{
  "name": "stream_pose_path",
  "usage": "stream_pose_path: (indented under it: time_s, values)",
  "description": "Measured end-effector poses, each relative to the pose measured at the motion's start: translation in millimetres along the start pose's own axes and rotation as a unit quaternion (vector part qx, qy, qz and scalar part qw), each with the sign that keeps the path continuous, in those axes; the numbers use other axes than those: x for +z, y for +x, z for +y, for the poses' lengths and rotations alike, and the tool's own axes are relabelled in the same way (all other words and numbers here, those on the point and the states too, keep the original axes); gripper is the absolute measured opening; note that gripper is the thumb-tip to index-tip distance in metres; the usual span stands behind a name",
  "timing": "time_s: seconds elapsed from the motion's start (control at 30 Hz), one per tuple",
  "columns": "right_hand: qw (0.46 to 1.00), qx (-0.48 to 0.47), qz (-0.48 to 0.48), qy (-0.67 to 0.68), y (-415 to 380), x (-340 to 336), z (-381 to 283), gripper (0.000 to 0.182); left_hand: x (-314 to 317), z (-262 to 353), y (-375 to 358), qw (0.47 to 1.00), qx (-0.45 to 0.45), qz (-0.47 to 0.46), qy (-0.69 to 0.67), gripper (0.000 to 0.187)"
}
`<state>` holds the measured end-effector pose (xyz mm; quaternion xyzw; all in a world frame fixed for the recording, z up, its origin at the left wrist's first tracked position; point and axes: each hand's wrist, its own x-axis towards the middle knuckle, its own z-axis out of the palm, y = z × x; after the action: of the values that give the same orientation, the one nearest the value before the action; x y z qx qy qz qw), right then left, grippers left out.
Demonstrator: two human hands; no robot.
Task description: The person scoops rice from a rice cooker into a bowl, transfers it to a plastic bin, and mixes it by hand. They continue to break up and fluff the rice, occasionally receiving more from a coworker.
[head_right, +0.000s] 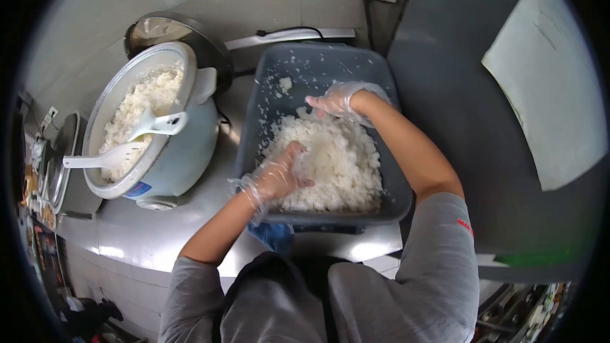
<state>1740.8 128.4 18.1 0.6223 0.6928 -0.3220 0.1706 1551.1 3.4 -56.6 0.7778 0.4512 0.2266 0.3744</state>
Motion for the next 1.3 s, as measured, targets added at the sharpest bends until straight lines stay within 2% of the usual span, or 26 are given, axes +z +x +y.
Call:
stream_pose_path:
  time_s: [0.1, 0.13, 0.23, 0.27, 0.33, 0.37, 0.47, 0.53, 0.57, 0.63, 0.7, 0.87, 0.97, 1.03, 1.07, 1.1, 1.13, 1.17, 1.2, 1.23, 1.27, 1.3]
  values:
    - [0.978, -0.163, 0.075, -0.107, 60.6, -12.0, -9.7, 0.047, 16.5, -35.7, 9.7, 0.999, -0.021, 0.012, -0.040, 0.040]
    - [0.986, -0.130, 0.044, -0.094, 64.5, -20.4, -23.5, 0.044, 16.1, -35.2, 7.6, 0.996, -0.023, 0.010, -0.087, 0.029]
    - [0.955, -0.180, 0.158, -0.176, 159.4, -19.4, -25.5, 0.043, -5.8, -13.5, 10.6, 0.989, -0.109, -0.035, 0.097, 0.037]
    - [0.949, -0.161, 0.211, -0.168, 167.8, -17.1, -35.3, 0.042, -16.6, -2.6, 12.0, 0.982, -0.123, -0.069, 0.122, 0.040]
    - [0.957, -0.120, 0.230, -0.128, 204.4, -13.5, -39.3, 0.042, -34.6, 12.9, 16.2, 0.964, -0.150, -0.141, 0.170, 0.046]
    - [0.961, -0.098, 0.237, -0.107, 223.1, -9.3, -38.5, 0.041, -31.8, 8.2, 17.8, 0.972, -0.131, -0.108, 0.164, 0.051]
    - [0.955, -0.151, 0.245, -0.065, 256.5, 20.8, -34.4, 0.039, -13.6, -19.2, 19.3, 0.981, -0.077, -0.007, 0.179, 0.063]
    - [0.970, -0.219, -0.020, -0.103, 253.4, 36.0, -44.0, 0.037, 3.5, -35.1, 18.9, 0.973, -0.043, 0.056, 0.221, 0.072]
    - [0.951, -0.243, -0.155, -0.112, 247.7, 47.1, -41.3, 0.036, 5.6, -33.1, 16.5, 0.973, -0.069, 0.057, 0.211, 0.078]
    - [0.960, -0.141, -0.238, 0.039, 277.2, 99.6, -7.8, 0.039, -2.6, -29.8, 17.4, 0.973, -0.118, 0.057, 0.191, 0.093]
    - [0.950, -0.090, -0.270, 0.129, 256.1, 122.0, 5.0, 0.043, -3.3, -32.9, 18.5, 0.978, -0.134, 0.038, 0.155, 0.102]
    - [0.953, -0.103, -0.219, 0.182, 133.2, 94.4, -18.4, 0.050, 3.9, -30.6, 29.1, 0.974, -0.150, -0.025, 0.166, 0.116]
    - [0.961, -0.091, -0.170, 0.198, 64.1, 78.4, -18.2, 0.051, -0.7, -17.4, 30.3, 0.967, -0.144, -0.045, 0.205, 0.108]
    - [0.966, -0.079, -0.134, 0.207, 34.4, 77.9, -5.2, 0.051, 9.1, -38.1, 35.5, 0.985, -0.098, -0.013, 0.139, 0.098]
    - [0.938, -0.224, -0.088, 0.249, 54.2, 93.5, 20.0, 0.042, 10.9, -41.4, 37.4, 0.990, -0.071, 0.001, 0.118, 0.092]
    - [0.887, -0.366, -0.045, 0.279, 50.5, 98.7, 27.7, 0.033, 12.8, -42.4, 38.5, 0.994, -0.045, 0.013, 0.099, 0.087]
    - [0.891, -0.314, -0.038, 0.325, 49.3, 97.5, 35.0, 0.027, 16.4, -40.7, 39.7, 0.989, 0.026, 0.086, 0.118, 0.075]
    - [0.891, -0.264, -0.031, 0.370, 24.6, 84.2, 24.5, 0.022, 15.3, -31.8, 41.6, 0.990, 0.025, 0.093, 0.104, 0.070]
    - [0.934, -0.234, 0.058, 0.265, 2.0, 72.4, 18.4, 0.018, 12.0, -20.1, 43.2, 0.991, 0.022, 0.101, 0.090, 0.065]
    - [0.928, -0.217, 0.083, 0.290, -1.4, 70.7, 21.8, 0.018, 10.6, -12.3, 45.3, 0.991, 0.017, 0.109, 0.075, 0.061]
    - [0.922, -0.200, 0.107, 0.314, -3.6, 66.5, 25.9, 0.018, 12.5, -13.4, 50.2, 0.974, 0.102, 0.173, 0.104, 0.051]
    - [0.915, -0.185, 0.130, 0.336, -14.2, 63.1, 23.8, 0.019, 12.4, -16.6, 58.3, 0.985, 0.078, 0.147, 0.053, 0.049]
